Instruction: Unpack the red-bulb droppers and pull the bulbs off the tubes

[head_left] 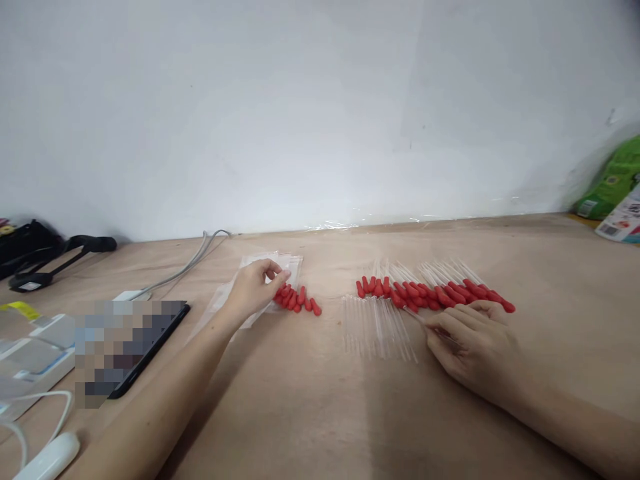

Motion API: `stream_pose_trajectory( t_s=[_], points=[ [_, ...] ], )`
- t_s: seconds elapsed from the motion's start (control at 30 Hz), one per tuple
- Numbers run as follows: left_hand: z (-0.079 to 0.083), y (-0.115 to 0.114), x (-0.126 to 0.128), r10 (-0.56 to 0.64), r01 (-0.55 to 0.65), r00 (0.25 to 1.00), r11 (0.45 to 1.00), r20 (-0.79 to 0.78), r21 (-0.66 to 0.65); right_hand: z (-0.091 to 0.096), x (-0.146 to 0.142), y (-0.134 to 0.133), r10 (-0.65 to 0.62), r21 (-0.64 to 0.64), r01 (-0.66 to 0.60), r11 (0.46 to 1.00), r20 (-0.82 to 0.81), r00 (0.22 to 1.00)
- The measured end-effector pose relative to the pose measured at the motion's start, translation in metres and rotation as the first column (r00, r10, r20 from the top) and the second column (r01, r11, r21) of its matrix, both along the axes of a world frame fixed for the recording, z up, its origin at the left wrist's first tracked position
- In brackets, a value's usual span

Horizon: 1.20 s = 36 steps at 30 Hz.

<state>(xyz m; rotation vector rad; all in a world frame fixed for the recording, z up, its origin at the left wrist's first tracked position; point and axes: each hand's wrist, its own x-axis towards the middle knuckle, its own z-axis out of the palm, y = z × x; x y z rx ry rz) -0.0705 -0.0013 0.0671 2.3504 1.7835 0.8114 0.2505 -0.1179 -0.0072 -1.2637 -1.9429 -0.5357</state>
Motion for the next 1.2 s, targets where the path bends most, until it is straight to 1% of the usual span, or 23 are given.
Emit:
stream_pose_trajectory(
  t_s=[0.03, 0.1, 0.17, 0.23, 0.33, 0.43, 0.5, 0.53, 0.57, 0.6, 0.73, 0.8, 0.9, 0.97, 1.03, 1.13, 1.2],
  points=[
    [-0.001, -0.002, 0.006, -0.033, 0.033, 0.999, 0.999, 0.005, 0.030, 0.000, 0.000, 0.000, 0.006, 0.001, -0.006, 1.000, 0.008, 1.000],
    [-0.005, -0.007, 0.023, -0.134, 0.134, 0.991, 0.991, 0.022, 0.027, 0.001, -0.001, -0.001, 0.012, 0.014, -0.012, 1.000, 0.019, 1.000],
    [-0.010, -0.009, 0.044, -0.254, 0.254, 0.967, 0.967, 0.033, -0.005, 0.002, -0.002, -0.003, 0.010, 0.028, -0.011, 1.000, 0.020, 1.000],
    [-0.014, -0.009, 0.068, -0.353, 0.353, 0.936, 0.935, 0.012, 0.029, 0.002, -0.004, -0.004, 0.004, 0.031, -0.005, 0.999, 0.019, 1.000],
    [-0.018, -0.008, 0.103, -0.497, 0.498, 0.867, 0.866, -0.040, 0.031, 0.000, -0.006, -0.003, -0.002, 0.017, 0.001, 1.000, 0.044, 0.999],
    [-0.023, -0.007, 0.130, -0.641, 0.649, 0.759, 0.758, -0.114, 0.058, -0.002, -0.008, 0.001, -0.013, 0.006, 0.013, 1.000, 0.081, 0.997],
    [-0.027, -0.006, 0.141, -0.704, 0.721, 0.689, 0.690, -0.173, 0.064, -0.003, -0.010, 0.003, -0.030, 0.011, 0.029, 1.000, 0.107, 0.994],
    [-0.029, -0.005, 0.144, -0.717, 0.738, 0.669, 0.672, -0.196, 0.059, -0.002, -0.011, 0.004, -0.039, 0.015, 0.038, 0.999, 0.121, 0.992],
    [-0.031, -0.004, 0.147, -0.720, 0.744, 0.660, 0.666, -0.213, 0.052, -0.002, -0.012, 0.005, -0.050, 0.019, 0.048, 0.999, 0.134, 0.990],
    [-0.033, -0.003, 0.150, -0.714, 0.739, 0.664, 0.673, -0.223, 0.045, -0.001, -0.012, 0.005, -0.061, 0.023, 0.059, 0.998, 0.146, 0.987],
    [-0.036, 0.001, 0.155, -0.643, 0.672, 0.724, 0.739, -0.248, 0.047, -0.001, -0.013, 0.007, -0.091, 0.022, 0.089, 0.996, 0.185, 0.979],
    [-0.037, 0.003, 0.157, -0.625, 0.664, 0.729, 0.744, -0.278, 0.071, -0.003, -0.014, 0.009, -0.091, 0.009, 0.091, 0.996, 0.187, 0.978],
    [-0.040, 0.006, 0.156, -0.611, 0.663, 0.737, 0.737, -0.287, 0.131, -0.006, -0.014, 0.010, -0.070, -0.037, 0.076, 0.996, 0.133, 0.989],
    [-0.043, 0.008, 0.155, -0.615, 0.656, 0.752, 0.733, -0.238, 0.180, -0.006, -0.015, 0.009, -0.051, -0.080, 0.058, 0.995, 0.082, 0.995],
    [-0.046, 0.009, 0.151, -0.635, 0.650, 0.758, 0.722, -0.147, 0.235, -0.004, -0.017, 0.006, -0.033, -0.131, 0.042, 0.990, 0.064, 0.997],
    [-0.050, 0.008, 0.145, -0.677, 0.649, 0.735, 0.701, -0.009, 0.297, 0.001, -0.018, 0.002, -0.018, -0.199, 0.033, 0.979, 0.077, 0.997],
    [-0.052, 0.006, 0.141, -0.691, 0.648, 0.721, 0.696, 0.044, 0.311, 0.003, -0.017, 0.001, -0.019, -0.216, 0.033, 0.976, 0.068, 0.997]
  ],
)
